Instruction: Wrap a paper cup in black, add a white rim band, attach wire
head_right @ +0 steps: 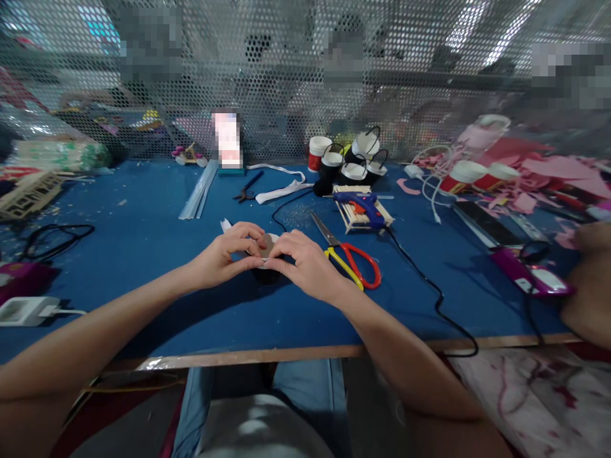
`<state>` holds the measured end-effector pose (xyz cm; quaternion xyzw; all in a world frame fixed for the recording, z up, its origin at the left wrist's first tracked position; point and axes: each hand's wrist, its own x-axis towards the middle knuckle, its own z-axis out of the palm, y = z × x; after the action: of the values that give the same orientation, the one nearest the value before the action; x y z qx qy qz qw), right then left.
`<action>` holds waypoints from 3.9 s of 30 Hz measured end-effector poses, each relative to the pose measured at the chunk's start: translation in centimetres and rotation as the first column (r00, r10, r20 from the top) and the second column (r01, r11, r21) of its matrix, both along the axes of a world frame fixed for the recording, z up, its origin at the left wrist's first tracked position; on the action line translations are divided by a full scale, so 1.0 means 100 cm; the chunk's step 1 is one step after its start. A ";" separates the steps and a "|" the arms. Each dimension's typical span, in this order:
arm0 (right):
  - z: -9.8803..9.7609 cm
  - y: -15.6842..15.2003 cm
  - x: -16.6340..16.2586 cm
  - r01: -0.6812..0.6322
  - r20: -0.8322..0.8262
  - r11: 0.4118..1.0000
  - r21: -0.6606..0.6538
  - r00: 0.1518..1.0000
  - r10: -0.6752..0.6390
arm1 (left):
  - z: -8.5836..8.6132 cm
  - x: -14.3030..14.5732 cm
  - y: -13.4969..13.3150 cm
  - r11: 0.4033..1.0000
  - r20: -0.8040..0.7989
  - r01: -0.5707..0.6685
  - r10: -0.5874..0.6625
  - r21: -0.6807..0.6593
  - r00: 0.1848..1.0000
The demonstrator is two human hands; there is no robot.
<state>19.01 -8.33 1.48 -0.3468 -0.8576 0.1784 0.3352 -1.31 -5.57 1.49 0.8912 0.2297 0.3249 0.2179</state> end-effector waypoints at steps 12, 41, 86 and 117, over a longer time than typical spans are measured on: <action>0.004 0.000 0.002 0.004 -0.010 1.000 -0.015 1.000 -0.004 | 0.000 -0.003 0.006 0.998 -0.048 0.013 -0.010 0.059 0.999; 0.002 0.001 -0.001 0.052 0.095 0.992 0.114 0.994 -0.063 | 0.002 -0.001 0.007 0.999 -0.102 0.010 -0.005 0.046 0.995; -0.002 0.005 0.004 -0.002 -0.173 0.992 -0.130 0.985 -0.021 | 0.007 -0.009 0.009 0.902 0.006 0.130 -0.141 -0.411 0.990; 0.009 -0.005 -0.002 -0.068 -0.033 0.980 -0.186 0.998 0.063 | 0.011 -0.004 0.001 0.952 -0.065 0.138 -0.161 -0.273 0.985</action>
<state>18.80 -8.84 2.37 -0.3460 -0.8435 0.2735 0.3067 -1.68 -5.50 2.62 0.8816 0.2125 0.2343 0.3502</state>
